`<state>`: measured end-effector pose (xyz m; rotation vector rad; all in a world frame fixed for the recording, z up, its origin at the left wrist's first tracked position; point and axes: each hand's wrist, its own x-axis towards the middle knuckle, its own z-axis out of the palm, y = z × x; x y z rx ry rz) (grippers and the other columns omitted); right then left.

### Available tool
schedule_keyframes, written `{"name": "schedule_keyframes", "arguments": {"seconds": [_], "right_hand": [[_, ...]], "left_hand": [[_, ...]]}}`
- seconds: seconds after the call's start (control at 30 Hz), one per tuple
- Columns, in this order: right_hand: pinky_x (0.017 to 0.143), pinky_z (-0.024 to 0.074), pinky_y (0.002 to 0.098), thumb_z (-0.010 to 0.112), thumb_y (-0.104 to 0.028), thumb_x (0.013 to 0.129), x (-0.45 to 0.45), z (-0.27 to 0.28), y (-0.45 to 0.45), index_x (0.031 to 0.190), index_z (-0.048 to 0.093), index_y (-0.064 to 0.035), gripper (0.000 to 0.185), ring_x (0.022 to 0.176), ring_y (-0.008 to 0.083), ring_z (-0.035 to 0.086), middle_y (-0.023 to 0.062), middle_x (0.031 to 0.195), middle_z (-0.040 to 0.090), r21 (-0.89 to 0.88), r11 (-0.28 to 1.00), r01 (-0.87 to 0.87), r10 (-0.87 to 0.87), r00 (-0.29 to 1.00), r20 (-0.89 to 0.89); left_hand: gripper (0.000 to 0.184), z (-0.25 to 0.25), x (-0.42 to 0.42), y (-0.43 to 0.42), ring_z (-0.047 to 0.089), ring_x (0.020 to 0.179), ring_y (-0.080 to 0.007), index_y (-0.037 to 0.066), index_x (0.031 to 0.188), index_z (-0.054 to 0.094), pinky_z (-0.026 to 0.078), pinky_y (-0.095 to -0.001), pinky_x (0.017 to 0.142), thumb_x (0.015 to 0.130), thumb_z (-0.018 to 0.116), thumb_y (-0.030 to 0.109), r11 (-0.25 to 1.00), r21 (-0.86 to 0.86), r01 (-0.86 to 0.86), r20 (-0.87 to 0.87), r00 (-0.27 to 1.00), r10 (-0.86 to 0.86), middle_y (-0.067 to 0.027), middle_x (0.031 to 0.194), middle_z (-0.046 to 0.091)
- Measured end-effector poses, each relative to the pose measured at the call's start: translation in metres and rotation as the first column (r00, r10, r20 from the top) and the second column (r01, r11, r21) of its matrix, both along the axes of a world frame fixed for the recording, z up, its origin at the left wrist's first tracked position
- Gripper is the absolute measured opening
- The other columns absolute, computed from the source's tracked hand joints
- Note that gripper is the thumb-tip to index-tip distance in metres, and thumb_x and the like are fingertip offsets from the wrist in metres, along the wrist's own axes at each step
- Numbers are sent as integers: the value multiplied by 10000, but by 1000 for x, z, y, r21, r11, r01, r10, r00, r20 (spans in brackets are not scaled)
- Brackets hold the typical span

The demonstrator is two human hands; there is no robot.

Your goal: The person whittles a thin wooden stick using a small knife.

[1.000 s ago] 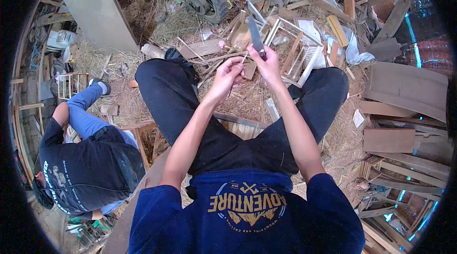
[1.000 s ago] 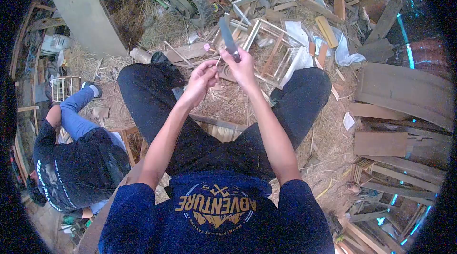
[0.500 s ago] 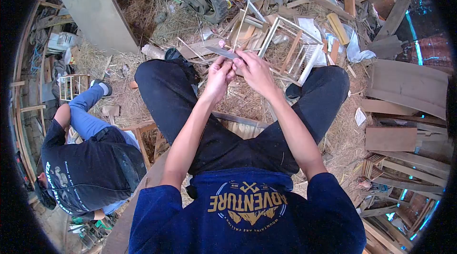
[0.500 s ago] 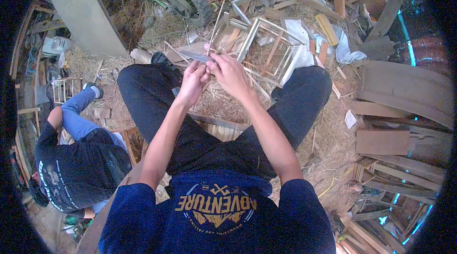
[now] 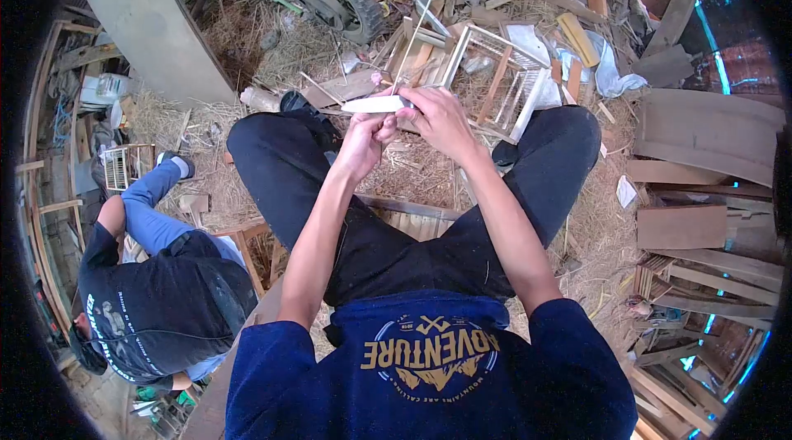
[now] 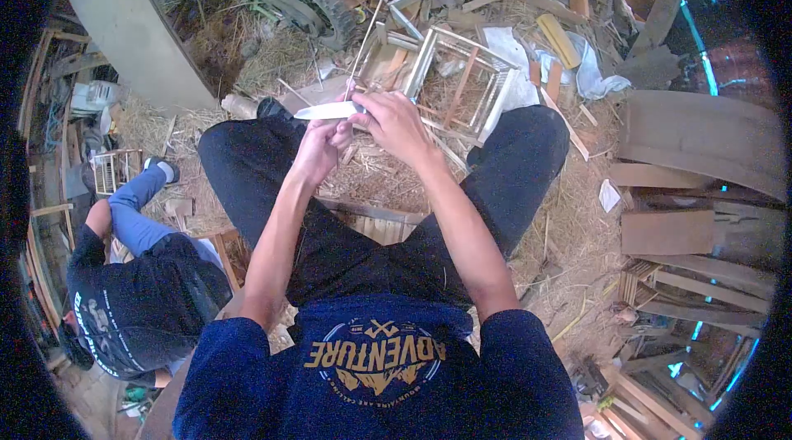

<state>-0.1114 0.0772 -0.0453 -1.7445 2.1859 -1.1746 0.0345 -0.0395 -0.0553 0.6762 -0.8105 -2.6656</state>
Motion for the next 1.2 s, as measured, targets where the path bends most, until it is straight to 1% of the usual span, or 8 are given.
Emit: {"name": "schedule_keyframes", "arguments": {"seconds": [0.43,0.53,0.63,0.73,0.8,1.0,1.13,1.2], "right_hand": [[814,448,393,656,-279,897,-7,12,8,1199,645,-62,372,963,283,641,101,1051,694,50,999,-10,13,998,-65],[797,449,391,637,-314,925,-9,11,9,1189,662,-70,360,932,281,653,112,1028,705,43,999,29,-26,997,-70],[788,458,401,620,-333,942,-38,0,9,1175,678,-82,348,885,272,652,81,968,715,151,960,235,-239,971,11],[782,463,408,595,-335,962,-48,5,12,1186,674,-82,347,880,273,661,92,961,723,77,961,266,-257,960,-109],[779,471,409,608,-334,957,-36,1,7,1191,673,-81,351,891,282,665,110,968,723,25,969,246,-245,968,-53],[814,484,407,635,-348,933,-2,3,1,1167,680,-78,360,906,304,666,120,964,719,-8,998,59,-60,996,-68],[849,478,418,650,-279,934,-42,11,6,1164,693,-71,313,915,305,663,129,1011,712,66,954,293,-293,956,-2],[841,477,399,654,-278,936,-41,19,7,1160,700,-76,305,901,281,667,106,989,724,185,949,255,-245,967,-74]], "left_hand": [[455,14,-1,3,335,588,-53,50,1428,462,257,-220,535,978,447,-15,996,-41,76,26,997,-75,18,776,492],[407,16,0,2,337,588,-50,67,1410,472,257,-216,524,1005,452,37,995,-32,92,27,996,-91,38,758,456],[355,16,9,7,331,585,-50,76,1386,482,259,-212,517,1033,456,88,994,5,107,32,994,-107,45,745,425],[332,14,16,17,325,579,-50,88,1373,484,262,-208,514,1045,469,137,988,-13,153,93,984,-152,46,738,400],[337,14,14,12,320,575,-48,98,1375,479,259,-206,515,1044,478,158,989,-14,146,80,986,-145,45,741,395],[360,4,7,12,295,556,-36,72,1378,476,225,-205,501,1031,460,170,985,-91,146,200,972,-126,68,700,362],[456,15,13,10,272,522,-30,66,1479,441,208,-215,469,1039,467,183,961,-226,157,181,976,-117,90,679,313],[457,17,11,10,275,523,-24,56,1480,444,211,-211,473,1038,464,171,949,-260,179,205,971,-127,99,682,317]]}}
